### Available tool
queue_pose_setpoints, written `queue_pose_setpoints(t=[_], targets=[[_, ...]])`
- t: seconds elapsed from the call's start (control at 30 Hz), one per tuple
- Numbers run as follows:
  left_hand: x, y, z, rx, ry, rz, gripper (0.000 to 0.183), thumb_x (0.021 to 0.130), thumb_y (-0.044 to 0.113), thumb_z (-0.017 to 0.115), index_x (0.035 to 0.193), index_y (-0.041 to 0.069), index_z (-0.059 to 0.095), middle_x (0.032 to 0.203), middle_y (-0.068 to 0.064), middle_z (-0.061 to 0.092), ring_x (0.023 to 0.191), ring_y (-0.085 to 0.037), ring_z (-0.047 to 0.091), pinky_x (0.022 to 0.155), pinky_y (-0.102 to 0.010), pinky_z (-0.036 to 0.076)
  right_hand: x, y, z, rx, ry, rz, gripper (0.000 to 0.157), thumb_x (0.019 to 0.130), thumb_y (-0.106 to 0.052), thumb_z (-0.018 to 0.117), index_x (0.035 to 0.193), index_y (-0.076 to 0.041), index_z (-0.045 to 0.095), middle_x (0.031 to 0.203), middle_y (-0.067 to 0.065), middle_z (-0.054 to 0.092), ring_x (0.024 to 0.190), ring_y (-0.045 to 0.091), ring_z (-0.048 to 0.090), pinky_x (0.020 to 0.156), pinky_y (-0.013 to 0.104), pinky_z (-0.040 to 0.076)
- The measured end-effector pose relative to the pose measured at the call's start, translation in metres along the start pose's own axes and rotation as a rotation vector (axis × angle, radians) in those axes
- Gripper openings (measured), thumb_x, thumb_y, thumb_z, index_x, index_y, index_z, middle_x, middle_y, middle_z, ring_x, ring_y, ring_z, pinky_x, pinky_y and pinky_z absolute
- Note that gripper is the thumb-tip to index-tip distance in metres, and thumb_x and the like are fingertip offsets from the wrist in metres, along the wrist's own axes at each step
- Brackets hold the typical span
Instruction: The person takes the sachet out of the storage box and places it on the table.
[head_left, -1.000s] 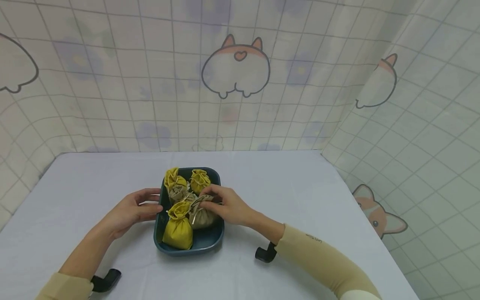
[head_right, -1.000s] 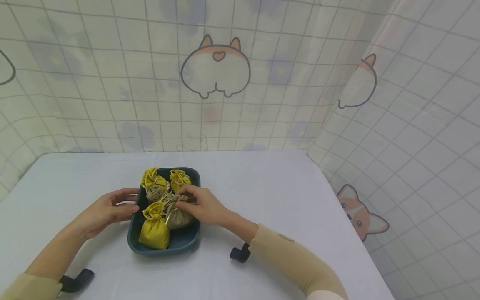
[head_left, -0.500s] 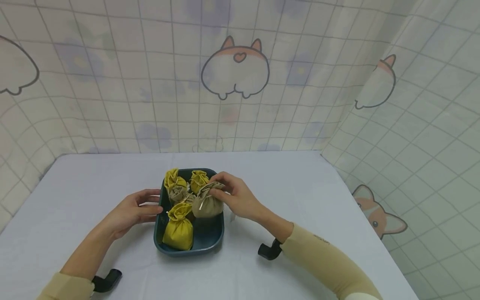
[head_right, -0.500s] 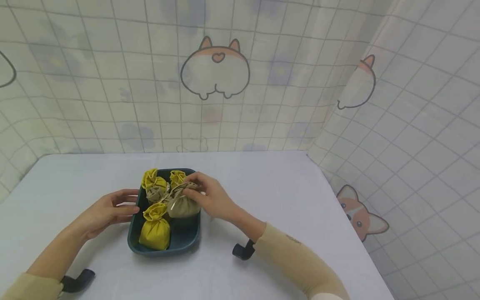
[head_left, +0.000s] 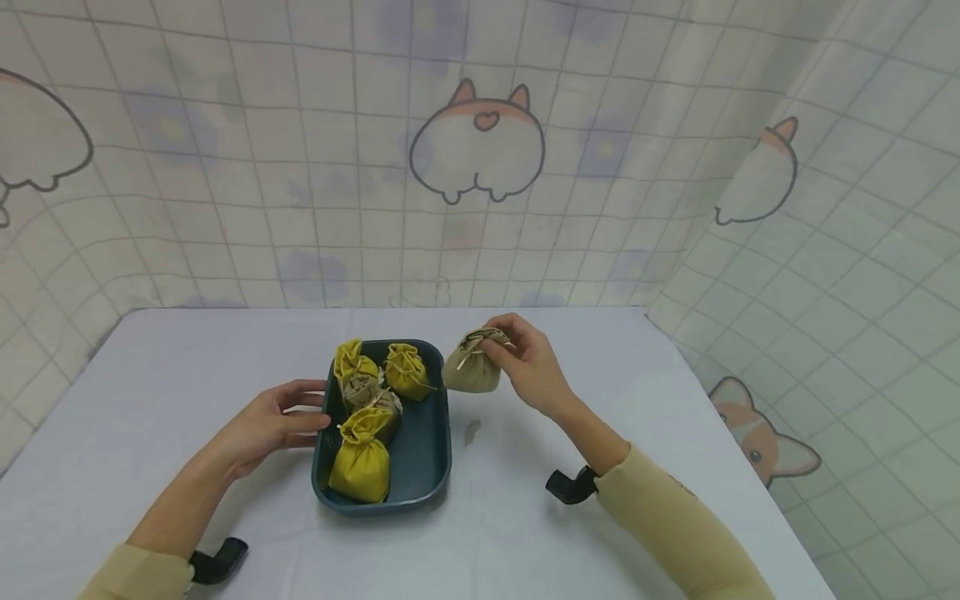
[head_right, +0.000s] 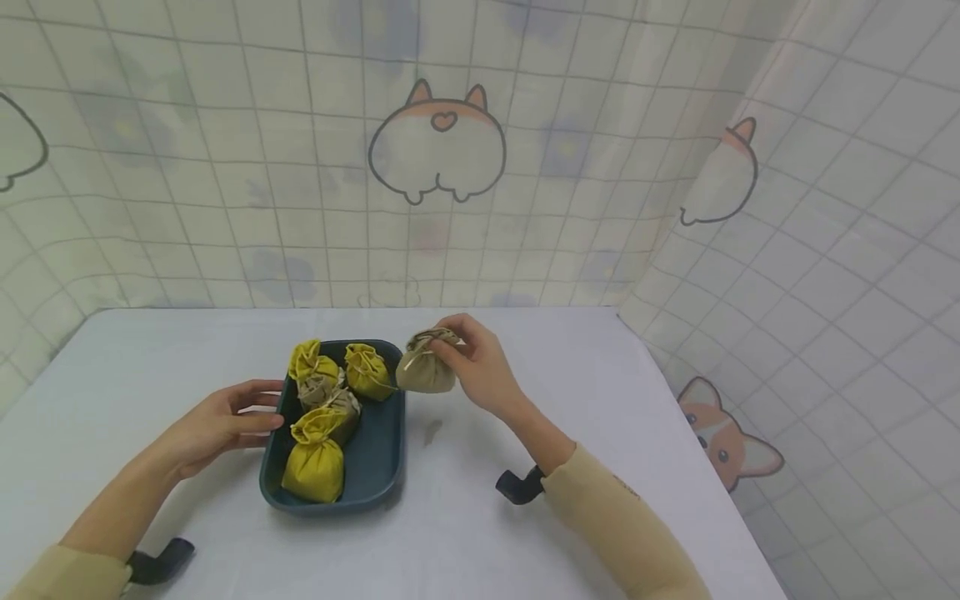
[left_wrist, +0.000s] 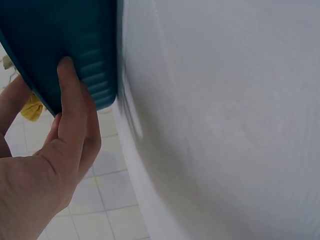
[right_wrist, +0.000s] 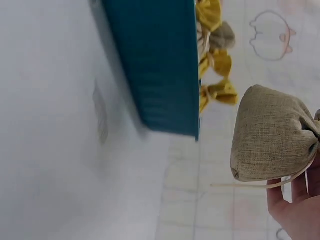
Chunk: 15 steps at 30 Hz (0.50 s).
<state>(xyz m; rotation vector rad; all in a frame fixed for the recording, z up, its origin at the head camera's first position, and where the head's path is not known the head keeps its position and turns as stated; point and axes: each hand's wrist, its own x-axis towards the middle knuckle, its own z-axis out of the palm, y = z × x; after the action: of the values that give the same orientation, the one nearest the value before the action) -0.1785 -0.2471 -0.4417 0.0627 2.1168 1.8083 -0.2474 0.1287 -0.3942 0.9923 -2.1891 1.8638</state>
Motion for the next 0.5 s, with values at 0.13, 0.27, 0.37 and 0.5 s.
queue_pose_setpoints(t=[0.13,0.27,0.37,0.5], targets=[[0.000,0.000,0.001,-0.005,-0.003,-0.016,0.078,0.096,0.008,0.073,0.156,-0.007,0.026,0.148,-0.034,0.037,0.118,-0.035,0.061,0.093,-0.046,0.059,-0.004,0.009,-0.017,-0.041,0.050,0.053,0.016,0.102,0.002,0.060,0.118,0.007,0.059,0.113,0.014,0.064,0.107,0.019,0.061,0.097,0.033,0.054],[0.000,0.001,0.001,-0.008,-0.005,-0.029,0.077,0.097,0.007,0.071,0.156,-0.006,0.025,0.148,-0.033,0.038,0.118,-0.035,0.061,0.093,-0.046,0.059,-0.006,0.019,-0.029,-0.068,0.082,0.114,0.017,0.102,0.000,0.061,0.117,0.006,0.059,0.115,0.016,0.065,0.111,0.022,0.061,0.095,0.030,0.055],[0.000,0.002,0.001,-0.007,-0.001,-0.035,0.076,0.097,0.008,0.072,0.156,-0.006,0.026,0.147,-0.033,0.039,0.118,-0.034,0.061,0.092,-0.047,0.059,-0.008,0.028,-0.037,-0.100,0.096,0.148,0.017,0.102,0.000,0.062,0.117,0.006,0.059,0.117,0.017,0.065,0.115,0.025,0.061,0.094,0.030,0.056],[0.001,0.004,0.001,0.001,0.007,-0.036,0.077,0.096,0.009,0.073,0.156,-0.006,0.026,0.146,-0.032,0.040,0.116,-0.033,0.062,0.092,-0.046,0.059,-0.009,0.040,-0.047,-0.155,0.106,0.184,0.018,0.102,-0.003,0.062,0.118,0.006,0.059,0.119,0.018,0.064,0.119,0.027,0.060,0.096,0.031,0.055]])
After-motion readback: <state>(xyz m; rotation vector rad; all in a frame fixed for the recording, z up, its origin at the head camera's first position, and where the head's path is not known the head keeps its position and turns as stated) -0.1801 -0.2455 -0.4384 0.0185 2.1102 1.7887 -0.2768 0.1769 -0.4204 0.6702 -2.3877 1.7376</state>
